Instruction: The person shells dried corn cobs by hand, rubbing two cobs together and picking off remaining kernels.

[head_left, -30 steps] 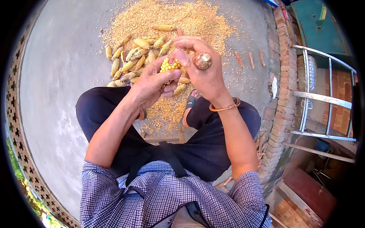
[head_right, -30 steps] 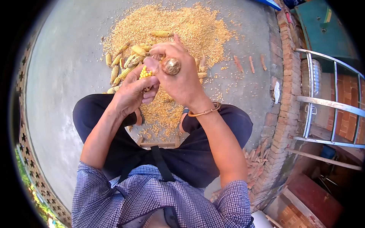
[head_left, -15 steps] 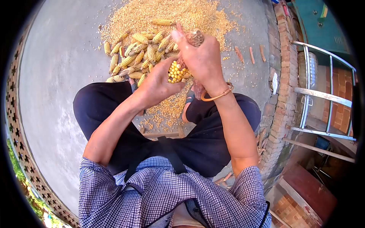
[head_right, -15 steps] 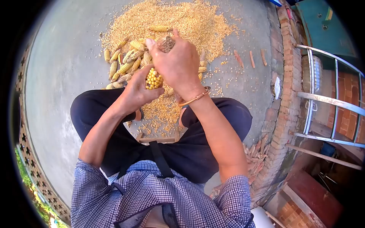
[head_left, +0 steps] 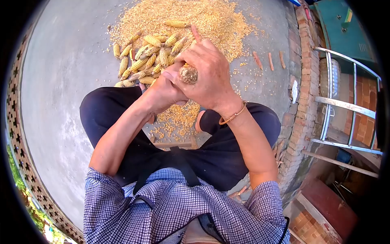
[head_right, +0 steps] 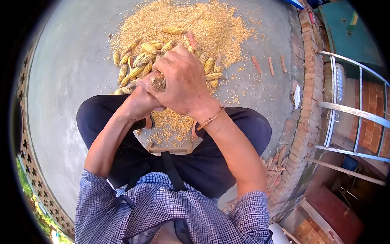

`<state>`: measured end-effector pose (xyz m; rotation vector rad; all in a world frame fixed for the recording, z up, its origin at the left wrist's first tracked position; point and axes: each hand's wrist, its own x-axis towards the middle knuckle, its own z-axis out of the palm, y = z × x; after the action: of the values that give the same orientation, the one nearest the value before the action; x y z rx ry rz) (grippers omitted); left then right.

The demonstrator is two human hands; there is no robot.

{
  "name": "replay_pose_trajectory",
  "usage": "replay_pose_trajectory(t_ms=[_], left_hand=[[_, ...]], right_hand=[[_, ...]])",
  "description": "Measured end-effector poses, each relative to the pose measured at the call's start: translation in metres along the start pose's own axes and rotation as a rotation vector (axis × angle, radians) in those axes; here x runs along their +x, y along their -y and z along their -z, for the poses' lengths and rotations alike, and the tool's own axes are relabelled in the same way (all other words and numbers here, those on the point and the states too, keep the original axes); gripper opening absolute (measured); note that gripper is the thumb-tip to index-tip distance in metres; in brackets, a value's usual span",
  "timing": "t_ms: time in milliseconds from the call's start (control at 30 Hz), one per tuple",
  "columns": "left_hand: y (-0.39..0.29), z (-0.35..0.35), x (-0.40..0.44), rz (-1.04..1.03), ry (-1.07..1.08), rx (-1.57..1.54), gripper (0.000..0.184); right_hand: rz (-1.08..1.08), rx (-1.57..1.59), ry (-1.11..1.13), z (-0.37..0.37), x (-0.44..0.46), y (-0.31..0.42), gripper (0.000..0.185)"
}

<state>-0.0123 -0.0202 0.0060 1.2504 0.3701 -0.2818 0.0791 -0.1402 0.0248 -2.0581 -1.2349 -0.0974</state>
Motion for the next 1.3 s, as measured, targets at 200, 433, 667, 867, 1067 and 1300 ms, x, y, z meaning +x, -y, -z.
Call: replay_pose_trajectory(t_ms=[200, 433, 667, 867, 1067, 1300], left_hand=[[0.022, -0.011, 0.010, -0.264, 0.067, 0.116, 0.043], [-0.003, -0.004, 0.009, 0.041, 0.209, -0.371, 0.050], [-0.009, 0.001, 0.007, 0.109, 0.273, -0.480, 0.039], [0.002, 0.004, -0.001, 0.148, 0.211, -0.324, 0.038], [0.012, -0.002, 0.003, -0.041, 0.066, 0.163, 0.038], [-0.006, -0.002, 0.005, 0.103, 0.273, -0.390, 0.059]], right_hand=[[-0.362, -0.029, -0.057, -0.015, 0.001, 0.005, 0.033], [-0.551, 0.871, -0.219, 0.028, 0.008, -0.031, 0.041], [-0.080, 0.502, -0.151, 0.019, 0.006, -0.027, 0.025], [0.049, 0.181, -0.079, 0.005, 0.006, -0.020, 0.023], [-0.283, 0.150, -0.155, -0.009, 0.008, -0.009, 0.031], [-0.641, 1.055, -0.268, 0.029, 0.011, -0.039, 0.040]])
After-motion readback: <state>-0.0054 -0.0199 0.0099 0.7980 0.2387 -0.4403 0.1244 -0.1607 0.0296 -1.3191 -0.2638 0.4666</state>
